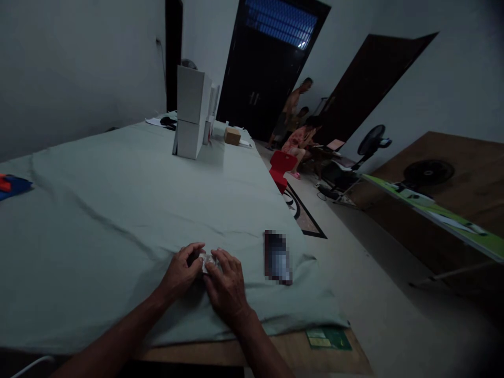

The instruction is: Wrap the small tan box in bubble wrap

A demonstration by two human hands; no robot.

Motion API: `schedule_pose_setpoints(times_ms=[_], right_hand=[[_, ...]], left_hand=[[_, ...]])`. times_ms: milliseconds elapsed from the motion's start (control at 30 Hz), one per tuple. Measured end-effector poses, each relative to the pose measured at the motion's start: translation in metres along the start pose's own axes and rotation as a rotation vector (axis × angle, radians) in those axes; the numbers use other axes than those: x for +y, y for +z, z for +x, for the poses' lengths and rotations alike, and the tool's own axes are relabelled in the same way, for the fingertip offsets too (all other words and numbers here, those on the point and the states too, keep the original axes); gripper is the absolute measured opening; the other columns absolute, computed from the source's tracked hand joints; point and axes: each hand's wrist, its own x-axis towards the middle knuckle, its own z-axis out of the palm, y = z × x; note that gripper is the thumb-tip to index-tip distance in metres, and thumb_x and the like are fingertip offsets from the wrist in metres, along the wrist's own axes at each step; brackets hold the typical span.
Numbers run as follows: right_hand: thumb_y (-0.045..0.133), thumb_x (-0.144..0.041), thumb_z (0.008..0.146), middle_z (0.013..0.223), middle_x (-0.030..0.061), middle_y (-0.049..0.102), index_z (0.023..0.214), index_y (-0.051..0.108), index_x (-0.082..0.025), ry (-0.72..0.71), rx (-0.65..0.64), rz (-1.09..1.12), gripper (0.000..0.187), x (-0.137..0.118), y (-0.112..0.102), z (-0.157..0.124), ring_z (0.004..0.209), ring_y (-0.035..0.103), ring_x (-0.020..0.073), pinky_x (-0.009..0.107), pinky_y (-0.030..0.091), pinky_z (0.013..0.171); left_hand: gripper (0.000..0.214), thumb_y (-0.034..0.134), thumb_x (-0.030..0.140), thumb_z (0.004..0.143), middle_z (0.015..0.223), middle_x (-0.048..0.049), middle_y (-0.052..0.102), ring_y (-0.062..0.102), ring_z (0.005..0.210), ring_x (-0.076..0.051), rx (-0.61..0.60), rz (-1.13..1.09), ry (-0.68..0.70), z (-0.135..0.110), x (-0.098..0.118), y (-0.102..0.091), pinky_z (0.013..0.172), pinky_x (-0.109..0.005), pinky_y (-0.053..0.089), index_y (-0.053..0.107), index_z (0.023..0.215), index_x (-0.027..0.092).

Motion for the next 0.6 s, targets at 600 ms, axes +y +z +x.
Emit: schedule_pose_setpoints(times_ms=[600], right_hand=[[0.055,-0.023,0.087,0.13,0.0136,0.053,0.126,0.047,-0.021,0.071,0.085,0.136,0.04,0.0059,-0.0013,-0.0016,0.122,0.048,0.0271,0.045,0.041,0.096]], left_hand=[[0.04,0.054,0.024,0.078,0.105,-0.0072,0.067,0.062,0.097,-0.02,0.005,-0.013,-0.012,0.0007,-0.0023,-0.0006,0.09,-0.035,0.049,0.061,0.116,0.017]])
